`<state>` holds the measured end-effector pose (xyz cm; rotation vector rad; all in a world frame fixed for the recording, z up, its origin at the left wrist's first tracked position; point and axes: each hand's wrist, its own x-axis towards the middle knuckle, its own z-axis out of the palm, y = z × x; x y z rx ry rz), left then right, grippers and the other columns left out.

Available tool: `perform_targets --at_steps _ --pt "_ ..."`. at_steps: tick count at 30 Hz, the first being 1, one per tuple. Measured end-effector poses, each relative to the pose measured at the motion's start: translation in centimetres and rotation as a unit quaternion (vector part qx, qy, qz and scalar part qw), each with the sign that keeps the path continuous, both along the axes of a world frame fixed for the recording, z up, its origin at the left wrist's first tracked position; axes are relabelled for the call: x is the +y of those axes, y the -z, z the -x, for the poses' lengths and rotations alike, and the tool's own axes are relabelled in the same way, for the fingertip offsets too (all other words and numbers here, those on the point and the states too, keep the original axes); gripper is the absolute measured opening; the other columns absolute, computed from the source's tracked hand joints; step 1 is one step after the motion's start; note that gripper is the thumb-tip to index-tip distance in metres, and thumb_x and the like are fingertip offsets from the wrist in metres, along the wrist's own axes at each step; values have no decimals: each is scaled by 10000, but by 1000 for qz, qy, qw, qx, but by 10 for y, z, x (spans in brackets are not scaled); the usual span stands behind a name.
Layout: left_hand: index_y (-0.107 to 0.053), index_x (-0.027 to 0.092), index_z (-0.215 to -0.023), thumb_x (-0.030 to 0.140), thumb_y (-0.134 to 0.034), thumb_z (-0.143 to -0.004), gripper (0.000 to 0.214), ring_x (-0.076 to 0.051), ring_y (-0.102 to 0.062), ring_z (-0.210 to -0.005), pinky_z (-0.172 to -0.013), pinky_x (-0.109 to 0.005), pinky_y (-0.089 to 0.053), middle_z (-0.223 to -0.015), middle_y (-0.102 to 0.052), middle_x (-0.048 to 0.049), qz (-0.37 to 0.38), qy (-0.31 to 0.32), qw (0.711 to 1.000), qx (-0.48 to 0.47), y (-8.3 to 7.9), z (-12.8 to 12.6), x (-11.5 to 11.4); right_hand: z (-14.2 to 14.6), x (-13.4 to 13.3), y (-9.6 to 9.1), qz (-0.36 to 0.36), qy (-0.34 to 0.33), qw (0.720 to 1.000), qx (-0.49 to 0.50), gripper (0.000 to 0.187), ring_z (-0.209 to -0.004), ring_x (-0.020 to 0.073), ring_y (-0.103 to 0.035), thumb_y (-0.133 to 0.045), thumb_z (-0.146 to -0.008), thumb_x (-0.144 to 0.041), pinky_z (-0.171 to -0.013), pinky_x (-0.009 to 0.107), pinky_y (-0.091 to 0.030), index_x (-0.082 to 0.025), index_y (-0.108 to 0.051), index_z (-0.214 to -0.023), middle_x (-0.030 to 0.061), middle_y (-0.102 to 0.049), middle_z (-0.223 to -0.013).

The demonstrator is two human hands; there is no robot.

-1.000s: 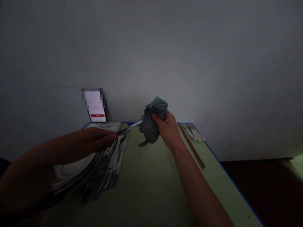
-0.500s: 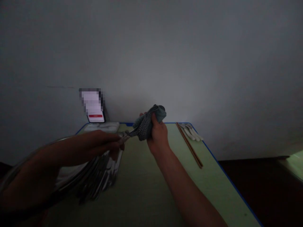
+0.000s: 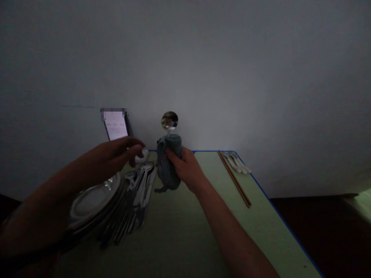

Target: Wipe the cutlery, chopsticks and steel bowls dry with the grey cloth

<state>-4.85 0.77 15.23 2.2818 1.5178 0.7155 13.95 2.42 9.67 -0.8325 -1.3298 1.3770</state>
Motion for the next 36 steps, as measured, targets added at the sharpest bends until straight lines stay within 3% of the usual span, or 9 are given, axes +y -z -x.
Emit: perform_targets --at_steps 2,4,7,9,15,23,29,32,36 --pt "-464 151 -1187 494 -416 -851 482 -144 -601 -658 -544 -237 -450 -875 -656 -71 -51 -43 995 -73 -3 -1 -1 -12 -2 -6 -79 -48 986 -139 218 -597 131 -585 -533 -799 -400 -575 279 -490 -186 -577 -792 5 -642 -687" --pt "-421 168 -1236 479 -446 -845 500 -131 -593 -617 -514 -220 -434 -833 -660 -52 -74 -49 991 -98 -6 -3 -3 -22 -4 -13 -160 -86 947 -265 210 -672 135 -583 -511 -820 -371 -603 265 -472 -186 -607 -838 12 -656 -771" --pt "-589 177 -984 439 -445 -850 328 -105 -550 -513 -496 -214 -397 -631 -630 5 -56 -28 998 -31 -8 -6 -5 -32 -5 -21 -240 -99 892 -370 210 -732 130 -574 -490 -839 -332 -634 242 -442 -189 -629 -905 4 -665 -855" --pt "-618 171 -777 405 -440 -845 302 -96 -522 -483 -502 -223 -375 -576 -611 12 -59 -27 998 18 -9 -5 -6 -38 -4 -25 -257 -92 875 -399 220 -729 127 -575 -479 -847 -329 -637 233 -430 -191 -638 -914 -3 -673 -858" --pt "-609 175 -607 383 -414 -815 353 -110 -497 -483 -530 -261 -346 -565 -603 -10 -87 -108 989 42 -13 6 -4 -67 2 -29 -214 -91 859 -456 291 -697 147 -595 -469 -843 -401 -603 241 -425 -195 -654 -930 11 -690 -842" --pt "-589 166 -771 404 -380 -828 321 -147 -567 -598 -559 -259 -381 -696 -652 -40 1 -3 991 134 -4 5 -6 -61 -2 -29 -260 -43 825 -500 234 -562 112 -521 -482 -836 -345 -539 226 -356 -186 -654 -827 -6 -642 -674" --pt "-597 173 -749 385 -324 -860 363 -136 -578 -584 -577 -251 -395 -657 -657 -27 21 13 990 135 -2 4 -6 -43 -6 -26 -287 -16 803 -522 213 -545 114 -502 -487 -838 -330 -553 238 -338 -198 -653 -816 0 -629 -646" --pt "-612 168 -781 380 -324 -861 366 -131 -579 -582 -583 -250 -396 -658 -663 -25 12 12 991 130 -2 4 -5 -36 -8 -22 -281 -31 804 -523 194 -574 119 -509 -506 -828 -327 -556 241 -343 -191 -641 -802 16 -640 -684" --pt "-632 161 -798 382 -342 -857 369 -131 -577 -559 -568 -255 -393 -640 -660 -28 -5 -10 995 103 -7 9 -5 -35 -7 -23 -262 -83 830 -485 193 -611 118 -526 -490 -838 -317 -561 233 -369 -192 -635 -863 8 -652 -742"
